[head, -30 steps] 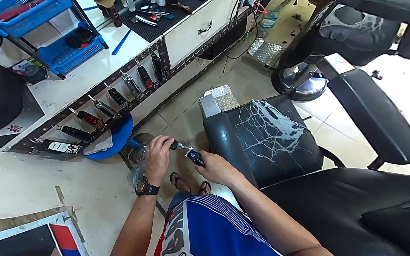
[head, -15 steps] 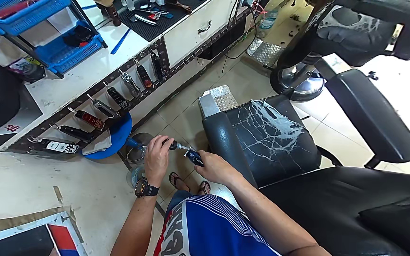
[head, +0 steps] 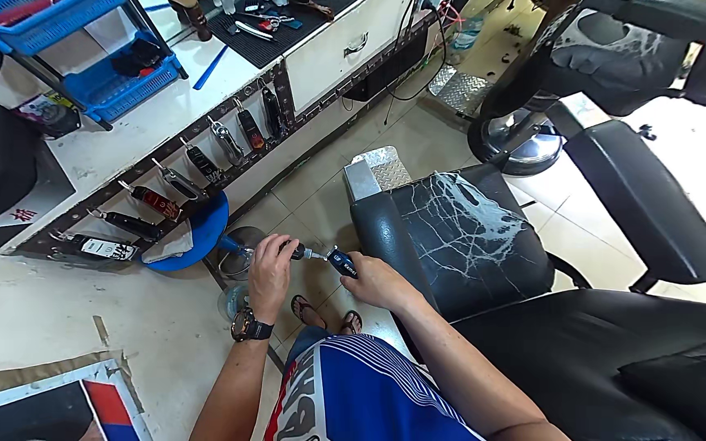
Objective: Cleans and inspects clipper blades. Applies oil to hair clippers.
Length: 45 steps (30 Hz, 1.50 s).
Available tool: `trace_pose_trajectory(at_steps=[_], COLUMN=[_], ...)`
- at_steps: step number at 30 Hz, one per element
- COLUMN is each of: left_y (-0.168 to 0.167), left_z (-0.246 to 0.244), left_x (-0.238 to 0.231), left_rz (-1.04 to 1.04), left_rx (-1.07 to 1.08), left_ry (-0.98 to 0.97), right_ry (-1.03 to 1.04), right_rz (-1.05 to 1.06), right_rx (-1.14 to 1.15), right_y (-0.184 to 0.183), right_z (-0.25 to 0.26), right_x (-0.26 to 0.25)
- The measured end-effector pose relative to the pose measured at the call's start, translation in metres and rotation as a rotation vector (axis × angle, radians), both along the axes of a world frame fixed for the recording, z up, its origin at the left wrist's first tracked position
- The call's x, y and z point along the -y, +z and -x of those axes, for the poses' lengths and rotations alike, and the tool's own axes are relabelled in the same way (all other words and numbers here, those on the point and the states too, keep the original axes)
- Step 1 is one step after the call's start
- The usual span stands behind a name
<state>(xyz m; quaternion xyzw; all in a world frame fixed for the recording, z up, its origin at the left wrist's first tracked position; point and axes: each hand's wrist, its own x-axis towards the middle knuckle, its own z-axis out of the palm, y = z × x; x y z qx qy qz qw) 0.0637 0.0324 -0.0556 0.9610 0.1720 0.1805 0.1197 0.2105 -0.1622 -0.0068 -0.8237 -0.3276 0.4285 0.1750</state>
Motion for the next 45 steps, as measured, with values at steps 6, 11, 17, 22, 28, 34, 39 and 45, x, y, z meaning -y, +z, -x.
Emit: trace_pose_trajectory(at_steps=[6, 11, 17, 22, 28, 34, 39, 45], left_y=[0.0, 0.001, 0.0, 0.006, 0.02, 0.022, 0.019, 0.016], left_z=[0.001, 0.001, 0.003, 0.007, 0.013, 0.007, 0.003, -0.001], left_x=[0.0, 0.001, -0.001, -0.007, -0.012, -0.01, -0.008, -0.006], left_rz=[-0.006, -0.022, 0.061, 0.276, 0.152, 0.116, 0.083, 0.043], left_rx=[-0.008, 0.006, 0.037, 0.143, 0.178, 0.162, 0.15, 0.132], left_ry=[-0.002, 0.016, 0.062, 0.151, 0.155, 0.16, 0.167, 0.167], right_ry=[-0.03, -0.152, -0.334, -0.383, -0.414, -0.457, -0.491, -0.52], right_rz=[-0.008, -0.065, -0.2, -0.396, -0.584, -0.608, -0.573, -0.553], right_rx=[-0.057, -0.284, -0.595, -0.895, -1.154, -1.202, -1.187, -1.181], right_y=[-0.005, -0.016, -0.029, -0.041, -0.042, -0.033, -0.029, -0.028], right_z=[-0.004, -0.01, -0.011, -0.01, -0.013, -0.013, -0.01, -0.011], right_x=[0.002, 0.004, 0.005, 0.009, 0.005, -0.002, -0.003, 0.0])
